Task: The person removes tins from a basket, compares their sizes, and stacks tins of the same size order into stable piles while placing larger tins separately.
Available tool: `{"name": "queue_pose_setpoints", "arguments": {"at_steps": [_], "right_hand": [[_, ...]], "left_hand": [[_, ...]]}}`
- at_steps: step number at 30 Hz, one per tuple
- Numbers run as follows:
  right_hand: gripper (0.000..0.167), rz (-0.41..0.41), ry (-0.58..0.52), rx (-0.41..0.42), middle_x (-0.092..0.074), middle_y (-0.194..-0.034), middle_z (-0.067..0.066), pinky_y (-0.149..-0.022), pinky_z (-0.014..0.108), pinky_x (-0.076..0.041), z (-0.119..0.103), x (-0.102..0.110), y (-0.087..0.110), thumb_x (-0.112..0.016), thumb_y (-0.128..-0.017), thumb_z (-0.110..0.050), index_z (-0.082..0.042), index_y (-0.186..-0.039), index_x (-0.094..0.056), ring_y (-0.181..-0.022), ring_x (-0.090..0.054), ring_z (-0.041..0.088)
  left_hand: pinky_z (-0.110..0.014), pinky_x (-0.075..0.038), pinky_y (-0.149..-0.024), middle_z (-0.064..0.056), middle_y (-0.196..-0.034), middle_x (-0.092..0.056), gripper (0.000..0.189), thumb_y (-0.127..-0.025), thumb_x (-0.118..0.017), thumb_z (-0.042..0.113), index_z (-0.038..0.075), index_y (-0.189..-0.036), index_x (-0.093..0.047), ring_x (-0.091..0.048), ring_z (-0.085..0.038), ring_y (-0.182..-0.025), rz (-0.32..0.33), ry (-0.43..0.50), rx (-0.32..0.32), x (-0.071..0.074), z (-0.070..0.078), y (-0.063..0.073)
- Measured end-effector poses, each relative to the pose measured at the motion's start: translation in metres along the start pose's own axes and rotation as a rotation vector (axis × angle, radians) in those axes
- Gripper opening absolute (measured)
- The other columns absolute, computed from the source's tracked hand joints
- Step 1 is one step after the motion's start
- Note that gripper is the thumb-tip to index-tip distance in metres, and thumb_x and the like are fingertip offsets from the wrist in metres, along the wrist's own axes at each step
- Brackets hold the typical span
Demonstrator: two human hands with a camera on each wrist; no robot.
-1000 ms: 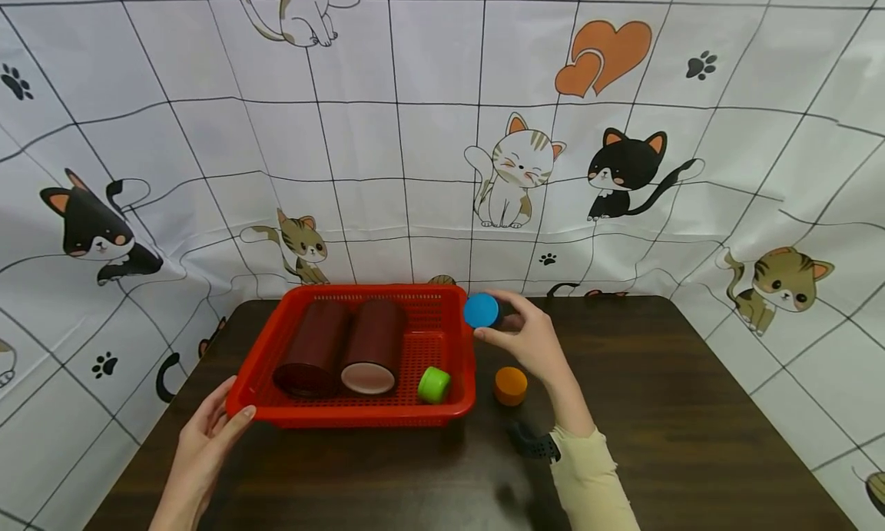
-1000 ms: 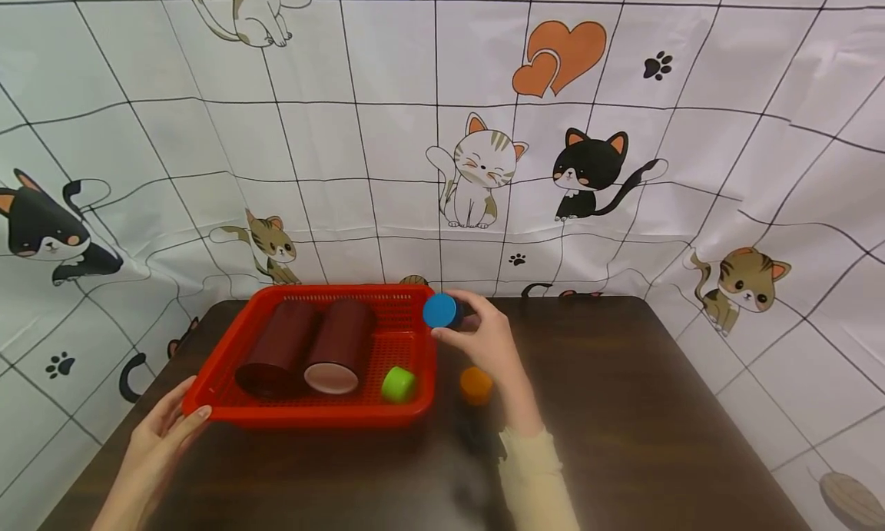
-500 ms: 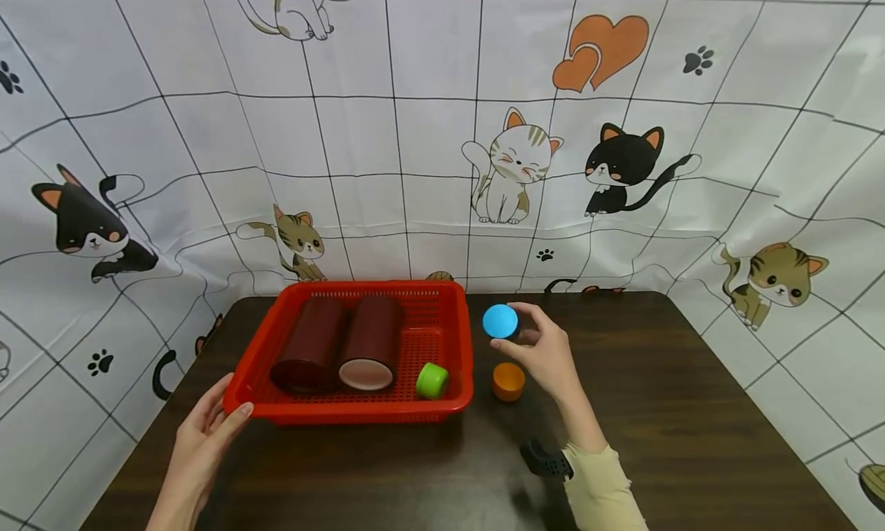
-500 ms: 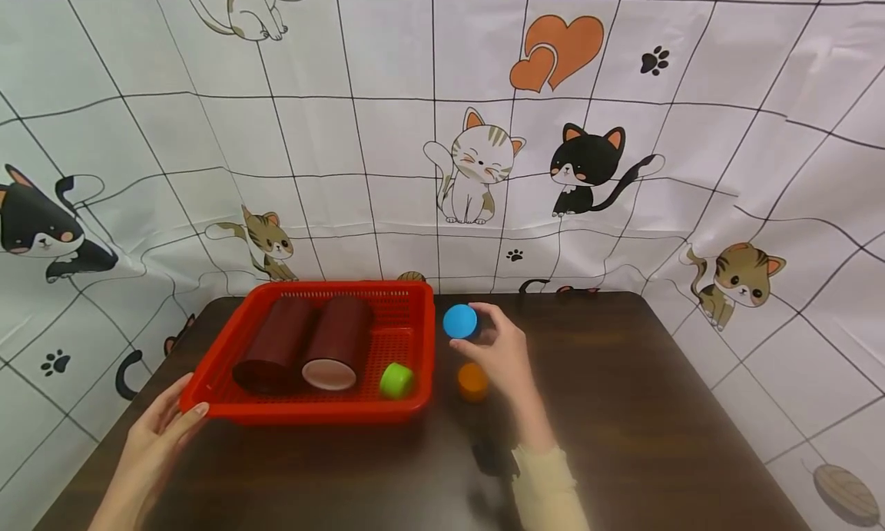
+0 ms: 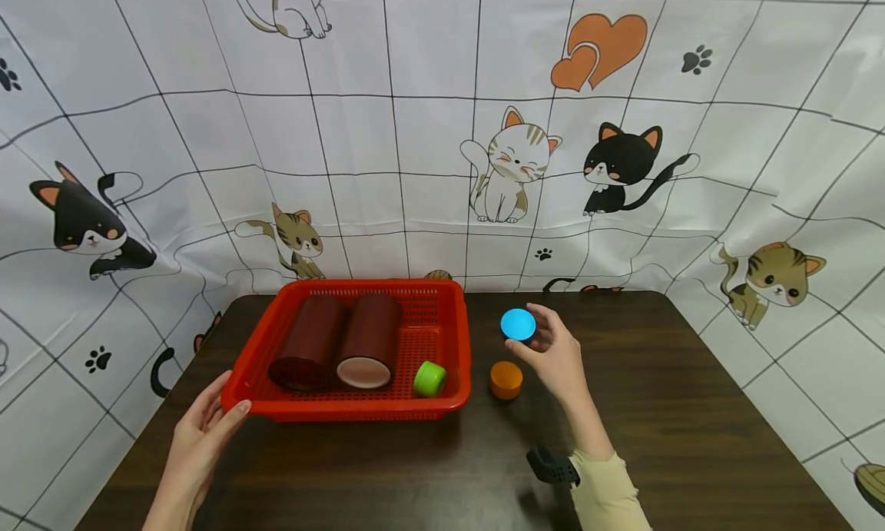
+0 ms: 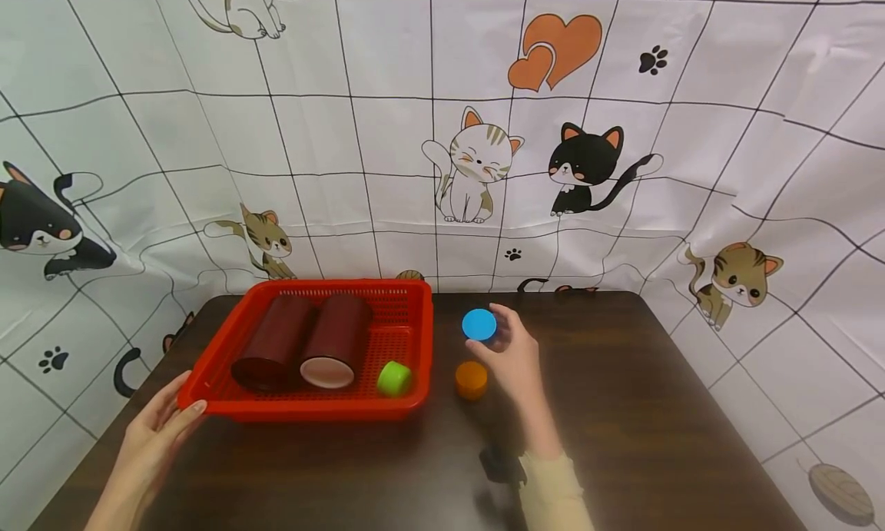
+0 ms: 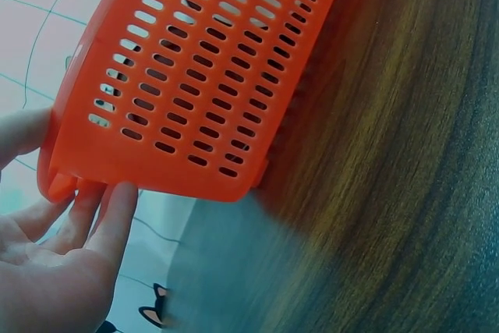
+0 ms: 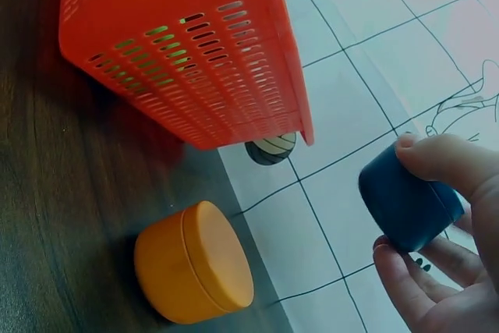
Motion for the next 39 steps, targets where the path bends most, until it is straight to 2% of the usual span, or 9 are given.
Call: {"name": "queue_pose_setpoints", "arguments": {"at_steps": [4, 9, 15, 21, 29, 34, 39], "right_hand": [[0.068, -0.025, -0.001, 0.02, -0.066, -0.13, 0.014, -0.094, 0.043, -0.058, 0.003, -0.001, 0.001, -0.082, -0.082, -0.023, -0.028, -0.143, -0.052, -0.109, -0.069, 0.03], [0.064, -0.033, 0.037, 0.007, -0.069, -0.125, 0.01, -0.093, 0.043, -0.058, 0.005, -0.001, 0.002, -0.083, -0.081, -0.025, -0.029, -0.139, -0.056, -0.102, -0.071, 0.026], [0.064, -0.03, 0.099, -0.003, -0.068, -0.127, 0.008, -0.088, 0.041, -0.057, 0.009, -0.001, 0.002, -0.084, -0.08, -0.026, -0.027, -0.138, -0.056, -0.096, -0.07, 0.024], [0.063, -0.076, 0.128, -0.009, -0.067, -0.13, 0.009, -0.084, 0.034, -0.057, 0.015, -0.005, 0.003, -0.083, -0.081, -0.026, -0.024, -0.138, -0.056, -0.101, -0.067, 0.024], [0.06, -0.135, 0.114, 0.002, -0.065, -0.131, 0.015, -0.095, 0.048, -0.056, 0.018, -0.01, 0.006, -0.082, -0.081, -0.021, -0.014, -0.136, -0.058, -0.112, -0.067, 0.031], [0.059, -0.152, 0.141, 0.004, -0.065, -0.132, 0.015, -0.097, 0.049, -0.055, 0.02, -0.012, 0.008, -0.082, -0.081, -0.022, -0.014, -0.135, -0.059, -0.115, -0.066, 0.032], [0.058, -0.157, 0.146, 0.011, -0.065, -0.131, 0.015, -0.095, 0.048, -0.056, 0.021, -0.013, 0.01, -0.083, -0.081, -0.023, -0.015, -0.134, -0.06, -0.113, -0.067, 0.032]], "left_hand": [[-0.006, -0.052, -0.078, 0.026, -0.115, -0.053, 0.074, -0.096, -0.065, 0.013, 0.013, -0.158, -0.025, -0.058, 0.017, -0.101, 0.003, -0.008, 0.001, 0.0, 0.0, 0.0], [-0.005, -0.052, -0.079, 0.025, -0.117, -0.052, 0.074, -0.096, -0.065, 0.013, 0.015, -0.158, -0.025, -0.058, 0.017, -0.102, -0.005, -0.014, -0.004, -0.001, 0.001, -0.001], [-0.005, -0.052, -0.08, 0.025, -0.118, -0.051, 0.073, -0.096, -0.065, 0.011, 0.014, -0.158, -0.025, -0.058, 0.016, -0.103, -0.005, 0.0, -0.022, -0.001, 0.003, -0.002], [-0.005, -0.052, -0.079, 0.026, -0.116, -0.053, 0.074, -0.096, -0.064, 0.01, 0.012, -0.158, -0.024, -0.058, 0.017, -0.102, -0.002, 0.0, -0.018, 0.0, 0.002, 0.0], [-0.005, -0.052, -0.079, 0.027, -0.115, -0.052, 0.074, -0.096, -0.064, 0.011, 0.011, -0.158, -0.023, -0.057, 0.018, -0.101, 0.007, -0.008, 0.009, 0.001, 0.0, 0.0], [-0.005, -0.052, -0.078, 0.028, -0.113, -0.052, 0.075, -0.096, -0.064, 0.012, 0.011, -0.158, -0.022, -0.057, 0.018, -0.1, 0.006, -0.013, 0.016, 0.001, -0.001, 0.001], [-0.006, -0.053, -0.079, 0.027, -0.114, -0.054, 0.074, -0.096, -0.065, 0.011, 0.011, -0.157, -0.024, -0.059, 0.016, -0.1, 0.0, 0.003, -0.009, 0.0, 0.0, 0.001]]}}
Point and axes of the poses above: each hand's wrist, its own y-axis away from the middle knuckle, its own x-axis out of the back of the hand, z = x × y, the point moved 4 cm from there along -y, towards the middle knuckle
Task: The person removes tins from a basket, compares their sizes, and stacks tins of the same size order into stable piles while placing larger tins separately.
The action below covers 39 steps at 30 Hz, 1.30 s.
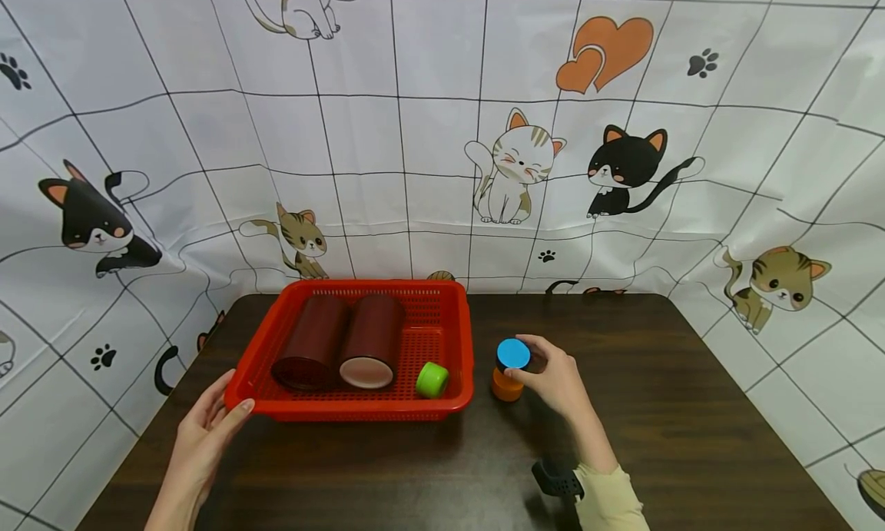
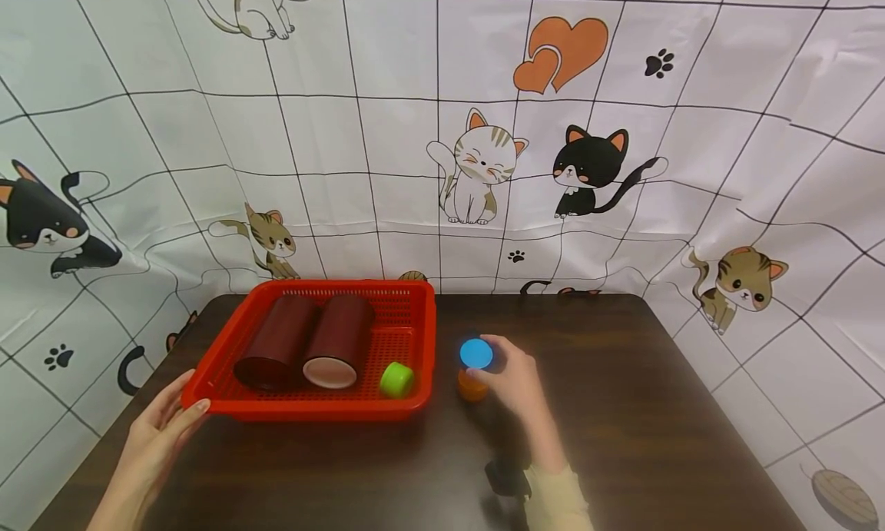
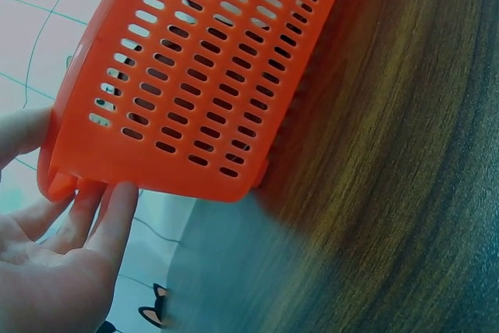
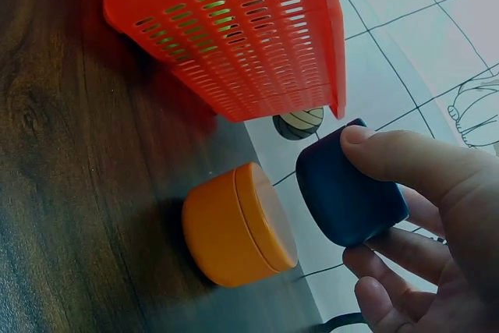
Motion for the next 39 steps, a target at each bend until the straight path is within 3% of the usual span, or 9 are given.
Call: {"name": "queue_pose_setpoints", "arguments": {"at_steps": [9, 39], "right_hand": [[0.058, -0.029, 0.029, -0.003, -0.068, -0.127, 0.012, -0.092, 0.047, -0.056, 0.0027, -0.0031, 0.0009, -0.083, -0.081, -0.023, -0.015, -0.134, -0.06, -0.108, -0.068, 0.027], [0.06, -0.113, 0.039, 0.002, -0.064, -0.132, 0.016, -0.095, 0.049, -0.055, 0.0059, -0.0046, 0.0052, -0.079, -0.083, -0.019, -0.009, -0.138, -0.057, -0.112, -0.066, 0.03]], "left_hand": [[-0.005, -0.052, -0.078, 0.027, -0.114, -0.052, 0.075, -0.095, -0.065, 0.012, 0.012, -0.158, -0.024, -0.058, 0.017, -0.1, 0.005, -0.01, 0.01, 0.0005, 0.0002, 0.0011], [-0.005, -0.052, -0.077, 0.028, -0.113, -0.053, 0.075, -0.096, -0.064, 0.01, 0.01, -0.158, -0.022, -0.058, 0.017, -0.098, 0.021, -0.003, 0.027, 0.0, -0.0005, 0.0006]]}}
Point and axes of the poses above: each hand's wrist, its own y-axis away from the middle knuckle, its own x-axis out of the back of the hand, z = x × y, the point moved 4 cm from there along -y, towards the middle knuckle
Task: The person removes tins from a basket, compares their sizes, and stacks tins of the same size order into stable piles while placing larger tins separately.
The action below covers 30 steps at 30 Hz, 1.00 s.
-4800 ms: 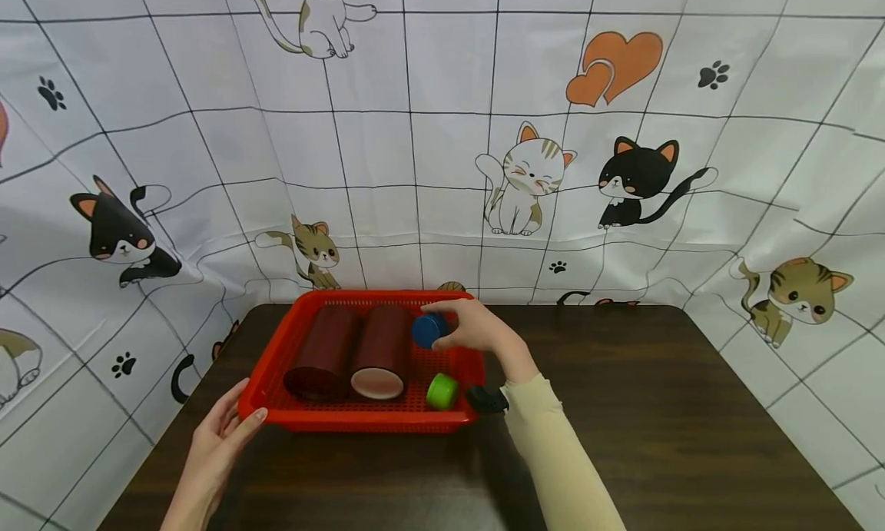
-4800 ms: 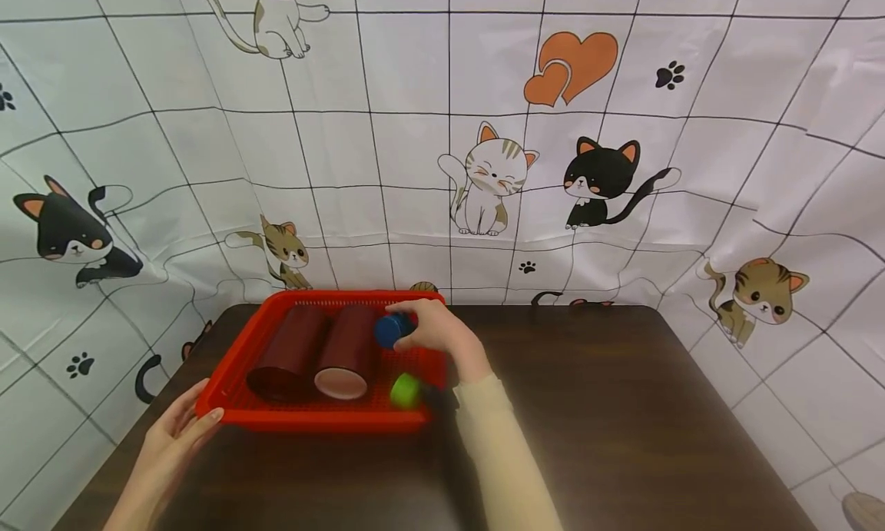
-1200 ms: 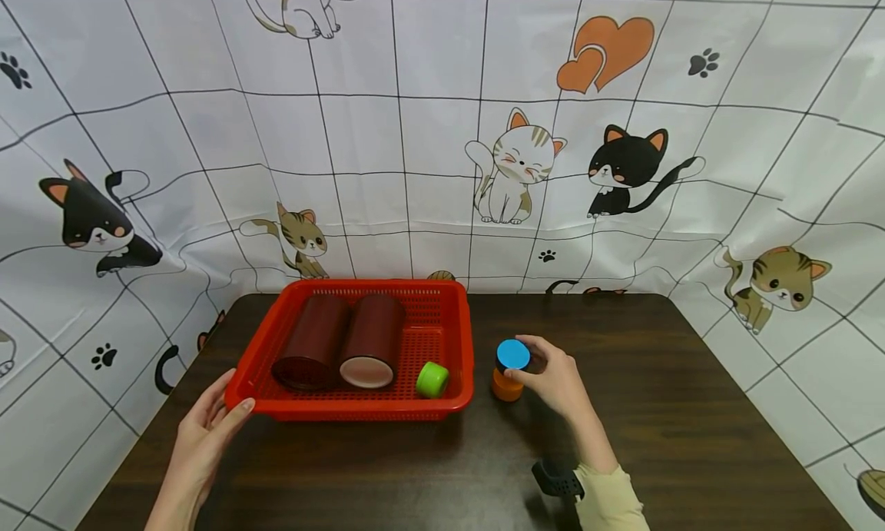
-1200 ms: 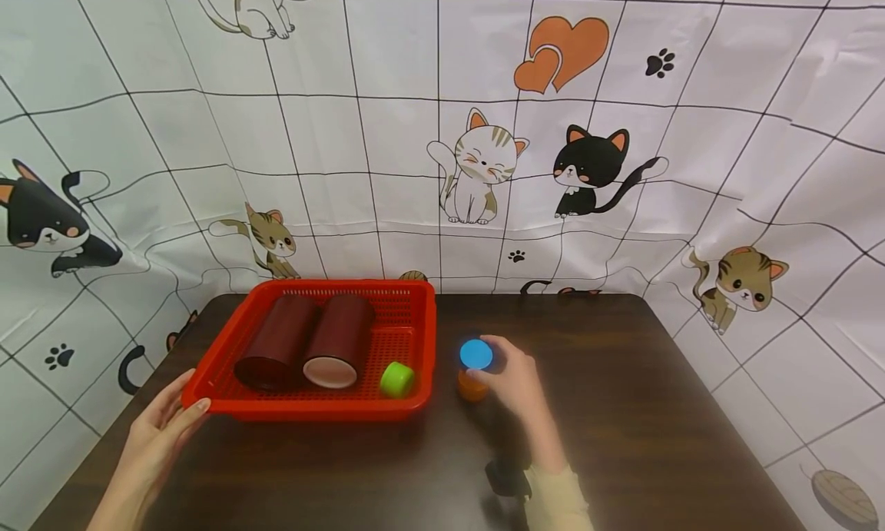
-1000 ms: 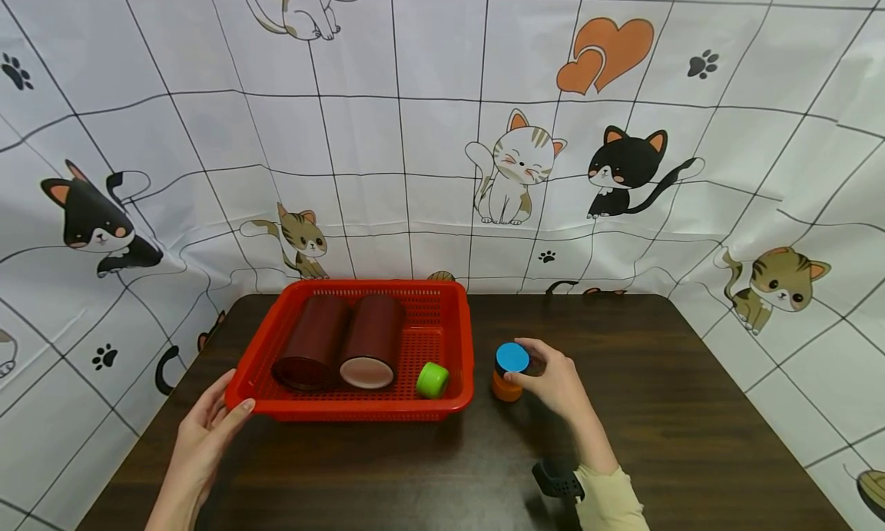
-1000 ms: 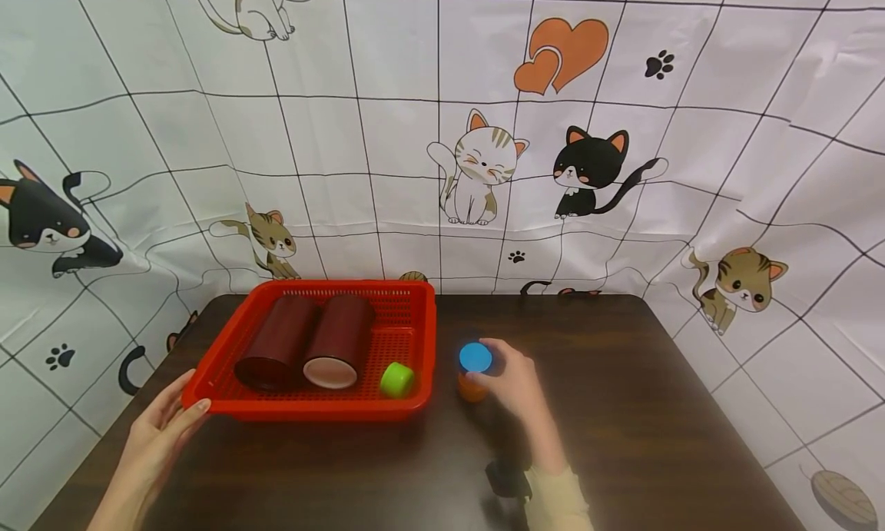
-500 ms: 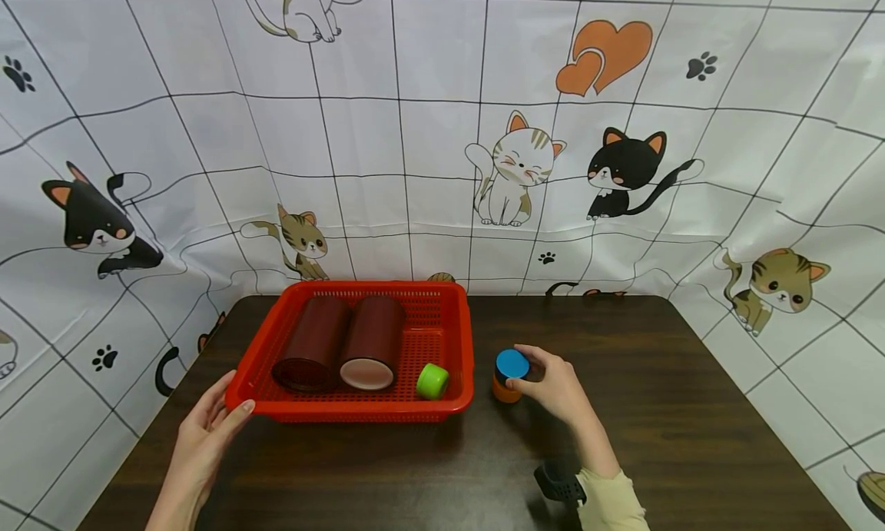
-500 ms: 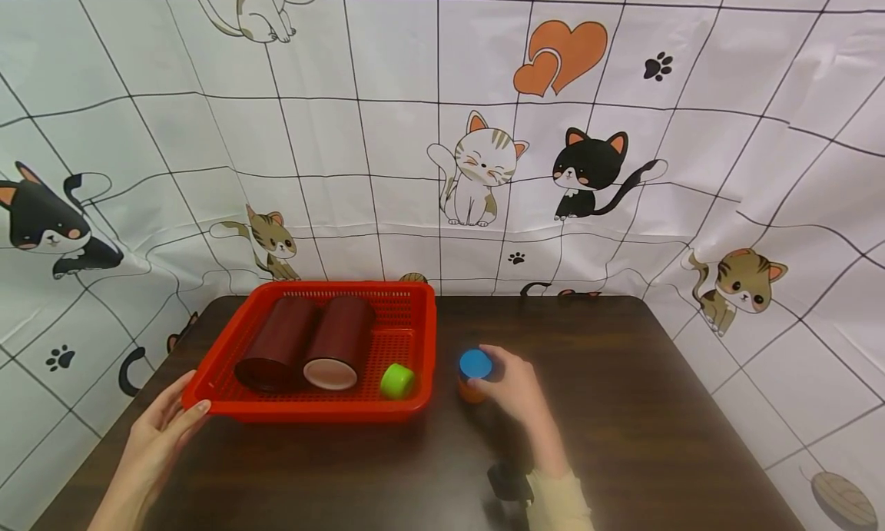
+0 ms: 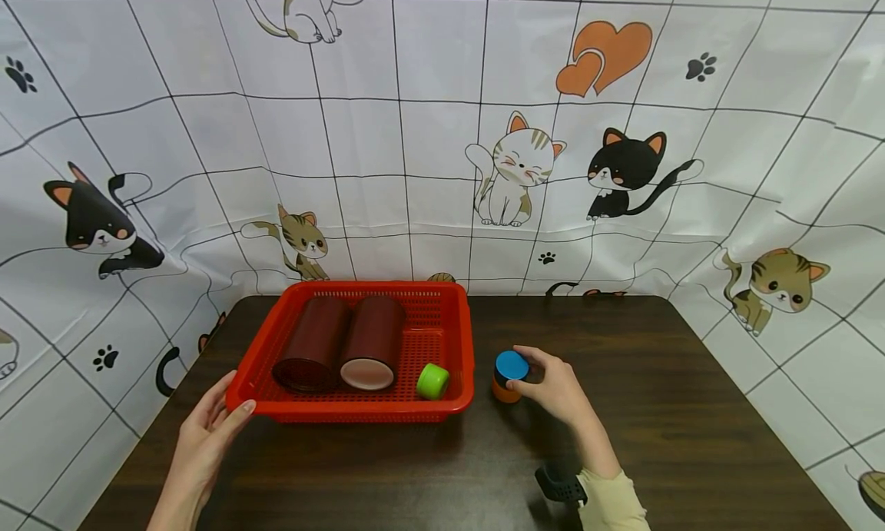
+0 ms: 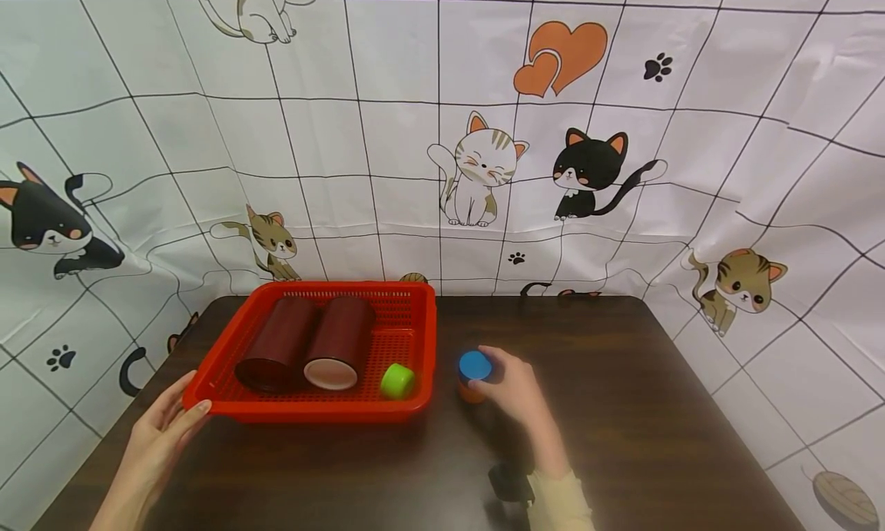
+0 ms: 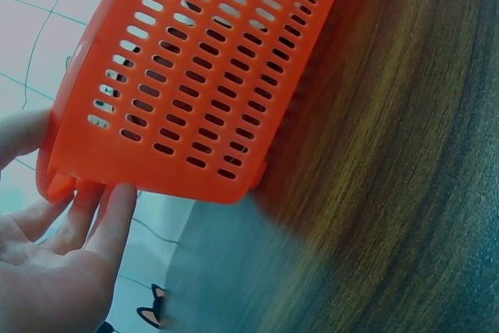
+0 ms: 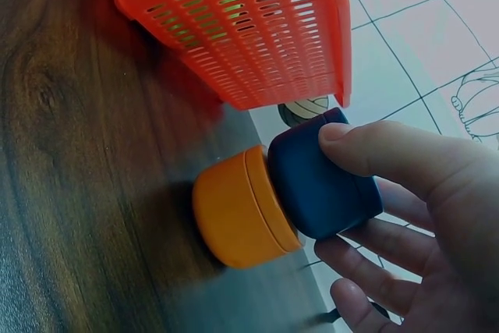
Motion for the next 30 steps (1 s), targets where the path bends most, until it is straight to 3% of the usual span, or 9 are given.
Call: {"name": "queue_pose_setpoints", "arguments": {"at_steps": [18, 30], "right_hand": [[0.061, -0.036, 0.007, 0.031, -0.059, -0.139, 0.017, -0.101, 0.053, -0.051, 0.0006, 0.0022, 0.0013, -0.077, -0.086, -0.023, -0.013, -0.141, -0.054, -0.122, -0.061, 0.036], [0.06, -0.046, 0.015, 0.049, -0.062, -0.135, 0.016, -0.098, 0.052, -0.053, 0.0009, 0.0017, 0.0032, -0.075, -0.087, -0.021, -0.013, -0.142, -0.054, -0.117, -0.064, 0.033]], "left_hand": [[-0.004, -0.051, -0.079, 0.026, -0.118, -0.048, 0.075, -0.096, -0.066, 0.017, 0.017, -0.158, -0.024, -0.055, 0.02, -0.101, -0.01, -0.038, 0.001, 0.0007, 0.0007, 0.0008], [-0.005, -0.052, -0.079, 0.026, -0.117, -0.049, 0.075, -0.096, -0.065, 0.016, 0.016, -0.158, -0.023, -0.056, 0.019, -0.1, -0.007, -0.033, 0.018, 0.0004, 0.0011, 0.0009]]}}
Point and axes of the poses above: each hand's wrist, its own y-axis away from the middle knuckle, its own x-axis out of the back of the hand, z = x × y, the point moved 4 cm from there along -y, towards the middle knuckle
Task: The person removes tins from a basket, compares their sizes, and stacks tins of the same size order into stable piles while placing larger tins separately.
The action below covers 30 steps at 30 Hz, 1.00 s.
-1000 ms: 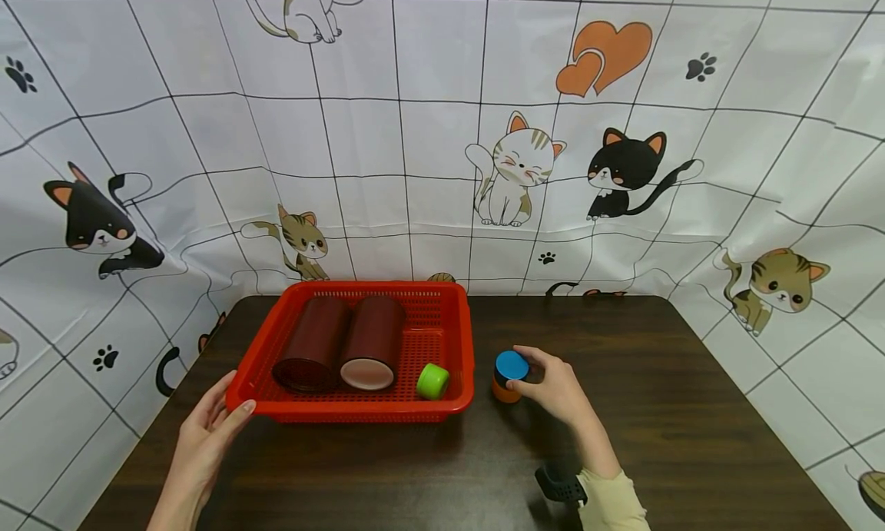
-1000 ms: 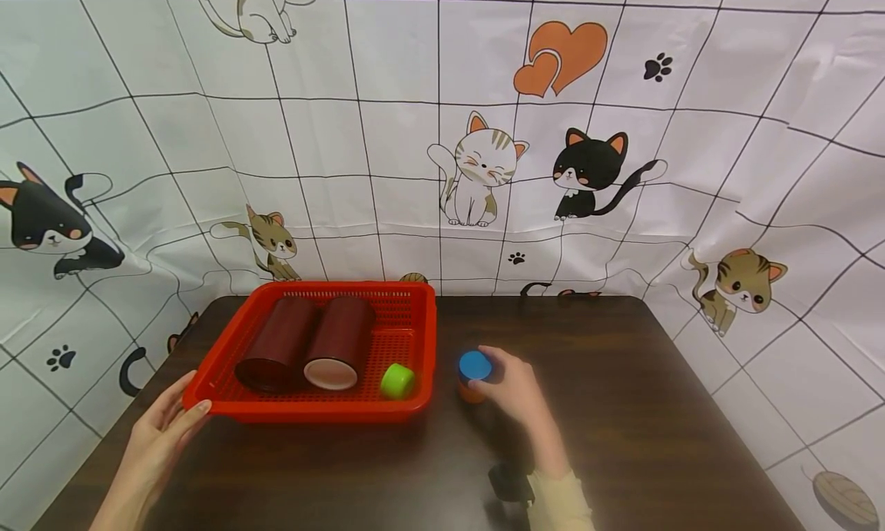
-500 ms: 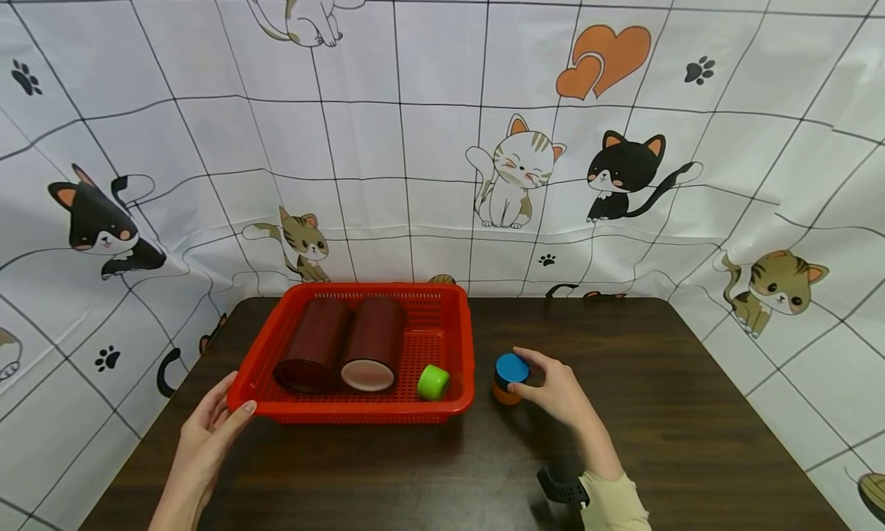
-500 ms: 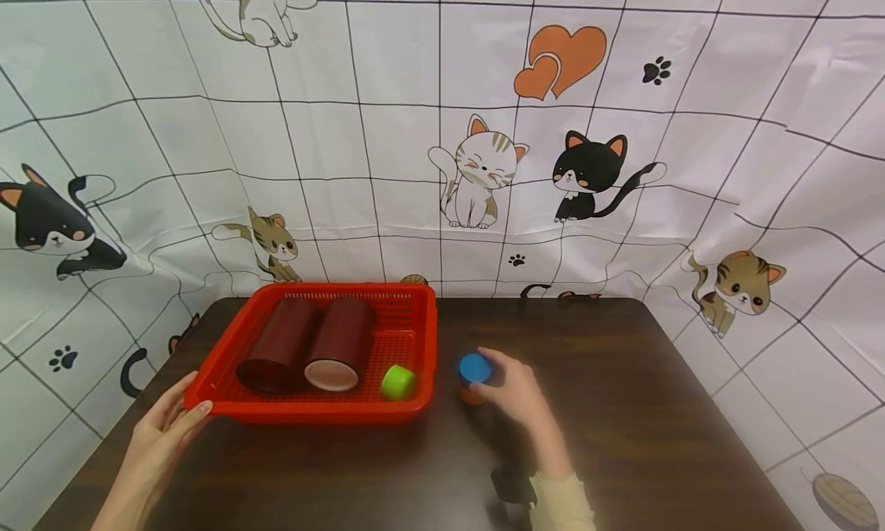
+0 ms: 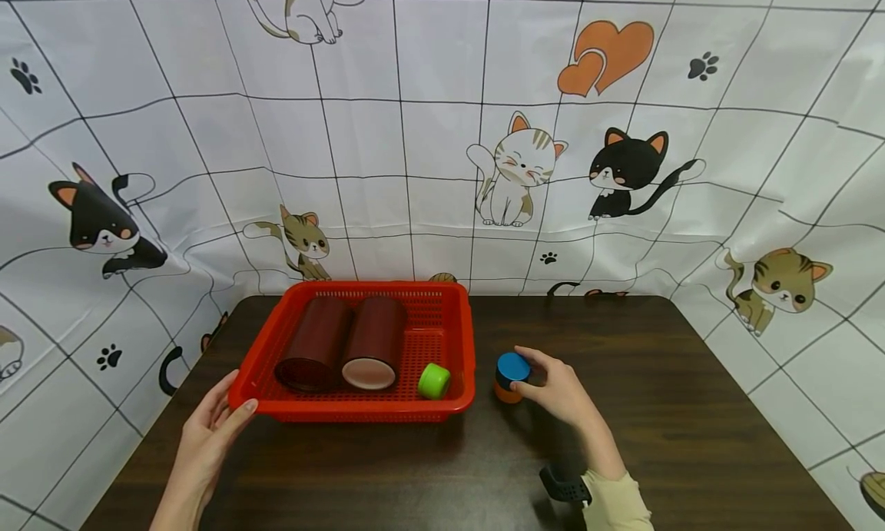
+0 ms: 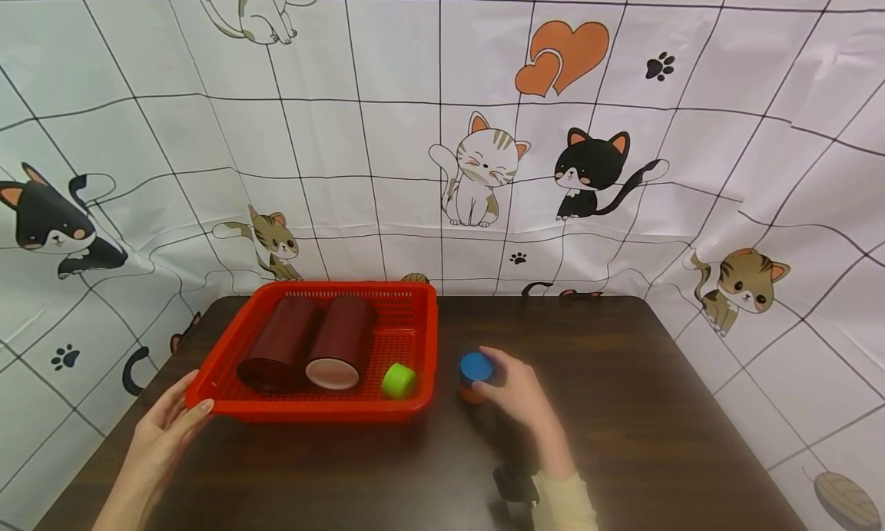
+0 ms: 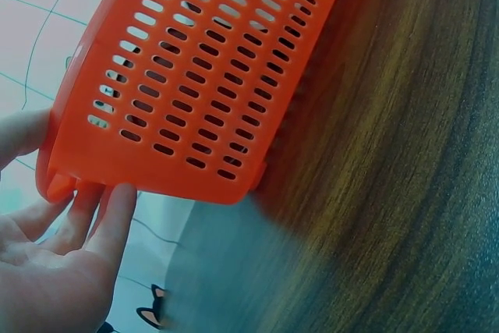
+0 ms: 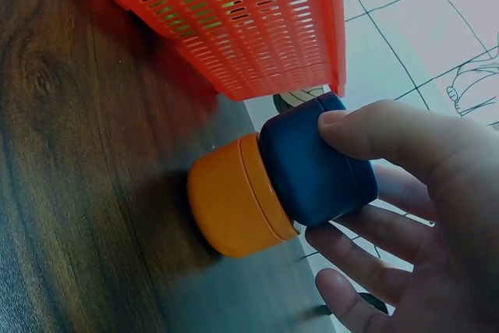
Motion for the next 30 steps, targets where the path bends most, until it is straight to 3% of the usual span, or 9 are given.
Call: {"name": "queue_pose_setpoints", "arguments": {"at_steps": [19, 27, 30], "right_hand": [[0.06, -0.029, 0.014, 0.014, -0.059, -0.138, 0.019, -0.099, 0.053, -0.052, 0.0028, 0.0005, -0.0018, -0.072, -0.087, -0.017, -0.015, -0.144, -0.052, -0.118, -0.062, 0.033], [0.06, -0.03, 0.001, 0.023, -0.058, -0.139, 0.018, -0.101, 0.054, -0.051, 0.003, -0.0005, -0.0009, -0.072, -0.087, -0.016, -0.015, -0.143, -0.052, -0.12, -0.061, 0.034], [0.06, -0.03, 0.003, 0.021, -0.058, -0.139, 0.018, -0.094, 0.049, -0.055, 0.0021, -0.0006, -0.0005, -0.072, -0.087, -0.015, -0.016, -0.143, -0.052, -0.117, -0.062, 0.033]], "left_hand": [[-0.004, -0.051, -0.079, 0.022, -0.122, -0.045, 0.076, -0.096, -0.065, 0.02, 0.018, -0.159, -0.021, -0.054, 0.02, -0.1, -0.003, -0.024, 0.03, -0.0003, 0.0005, -0.0002], [-0.005, -0.052, -0.08, 0.022, -0.121, -0.046, 0.075, -0.096, -0.065, 0.019, 0.017, -0.158, -0.023, -0.055, 0.019, -0.102, -0.005, -0.01, 0.003, -0.0014, 0.0021, -0.0002], [-0.005, -0.052, -0.08, 0.022, -0.121, -0.046, 0.076, -0.096, -0.066, 0.019, 0.017, -0.158, -0.023, -0.056, 0.019, -0.102, -0.006, -0.007, -0.001, -0.0004, 0.0011, 0.0003]]}}
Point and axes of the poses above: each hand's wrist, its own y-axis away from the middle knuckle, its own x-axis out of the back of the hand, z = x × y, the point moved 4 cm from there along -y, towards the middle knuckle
